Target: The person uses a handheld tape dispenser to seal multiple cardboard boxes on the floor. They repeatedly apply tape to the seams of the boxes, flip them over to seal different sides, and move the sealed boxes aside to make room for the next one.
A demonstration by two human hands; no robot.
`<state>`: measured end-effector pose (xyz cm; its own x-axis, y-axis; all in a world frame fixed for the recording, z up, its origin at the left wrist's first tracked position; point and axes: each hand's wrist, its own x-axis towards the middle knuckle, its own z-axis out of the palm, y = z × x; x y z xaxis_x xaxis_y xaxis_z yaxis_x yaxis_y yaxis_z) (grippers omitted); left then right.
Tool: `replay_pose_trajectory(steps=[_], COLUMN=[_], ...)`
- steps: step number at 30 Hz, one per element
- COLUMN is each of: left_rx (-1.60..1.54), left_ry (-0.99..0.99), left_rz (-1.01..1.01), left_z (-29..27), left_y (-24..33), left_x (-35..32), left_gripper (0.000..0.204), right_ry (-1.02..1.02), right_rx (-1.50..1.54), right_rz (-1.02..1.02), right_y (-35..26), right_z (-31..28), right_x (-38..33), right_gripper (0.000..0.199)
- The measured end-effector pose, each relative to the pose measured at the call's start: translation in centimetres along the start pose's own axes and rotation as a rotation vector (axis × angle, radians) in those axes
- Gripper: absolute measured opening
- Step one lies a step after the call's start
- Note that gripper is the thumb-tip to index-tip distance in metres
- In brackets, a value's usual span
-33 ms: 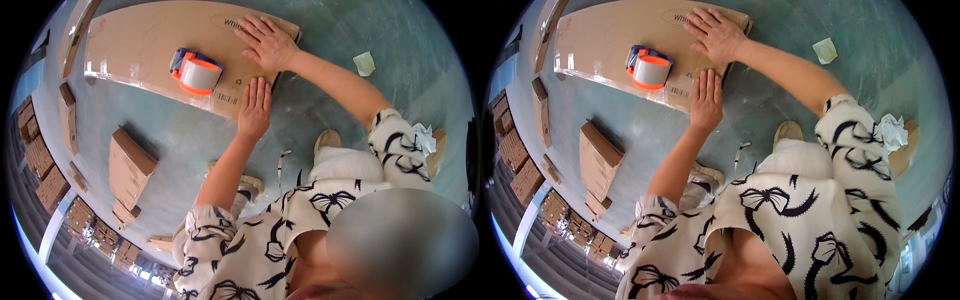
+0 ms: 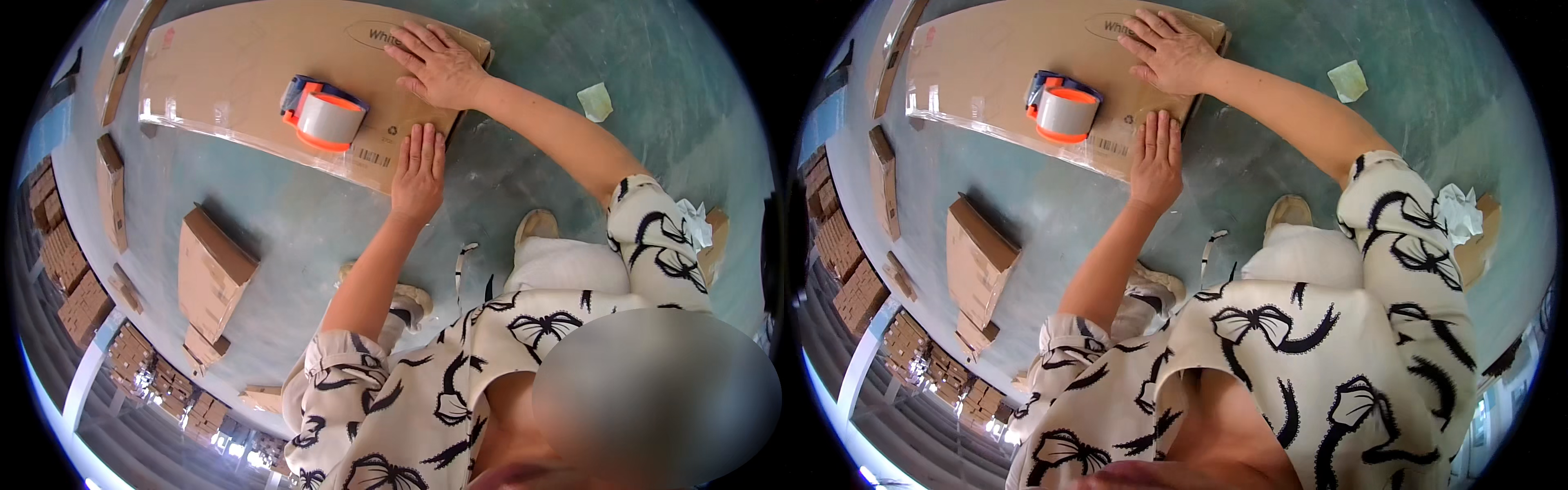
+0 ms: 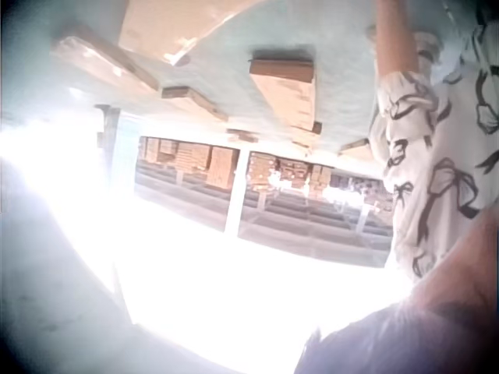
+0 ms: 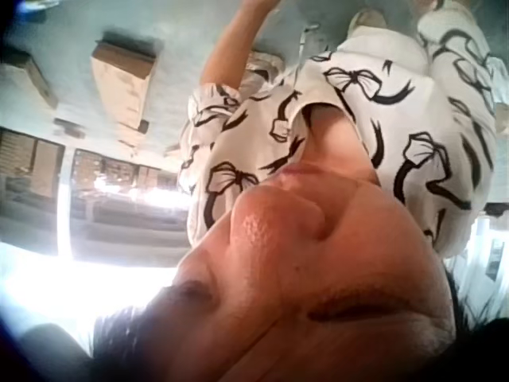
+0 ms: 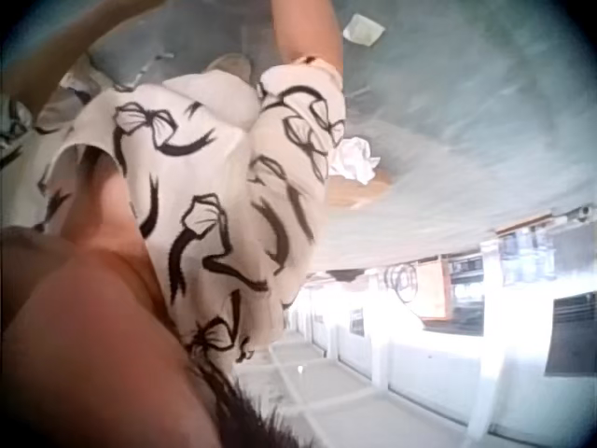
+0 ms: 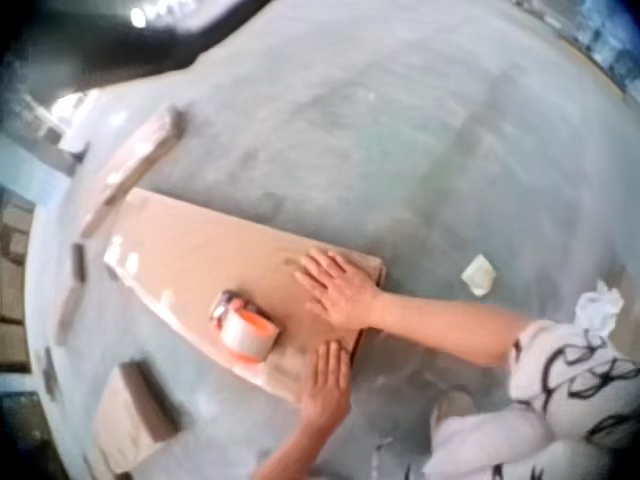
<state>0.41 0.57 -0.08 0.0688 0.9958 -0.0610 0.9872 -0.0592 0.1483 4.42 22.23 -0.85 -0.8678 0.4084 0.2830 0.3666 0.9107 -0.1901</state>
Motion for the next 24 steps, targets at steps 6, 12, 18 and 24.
replay_pose_trajectory(steps=[6, 12, 18, 24], left_rx=[-0.016, -0.087, -0.172, -0.061], left_ry=[0.006, 0.084, 0.068, 0.211], left_rz=[-0.043, -0.069, -0.054, -0.029], left_z=[-1.7, -0.5, 0.8, 0.8], left_y=[-0.7, -0.2, -0.2, 0.1], left_x=[-1.7, -1.3, -1.7, -1.0], left_gripper=[0.06, 0.055, 0.046, 0.055], right_ry=[-0.641, -0.896, -0.525, -0.889], right_rx=[0.545, 0.615, 0.487, 1.27], right_rz=[0.293, 0.458, 0.488, 0.863], right_y=[-6.8, -7.6, -13.6, -9.5], right_z=[-5.0, -4.3, -0.8, -3.7], right_x=[9.0, 11.8, 8.1, 7.9], right_gripper=[0.05, 0.043, 0.047, 0.019])
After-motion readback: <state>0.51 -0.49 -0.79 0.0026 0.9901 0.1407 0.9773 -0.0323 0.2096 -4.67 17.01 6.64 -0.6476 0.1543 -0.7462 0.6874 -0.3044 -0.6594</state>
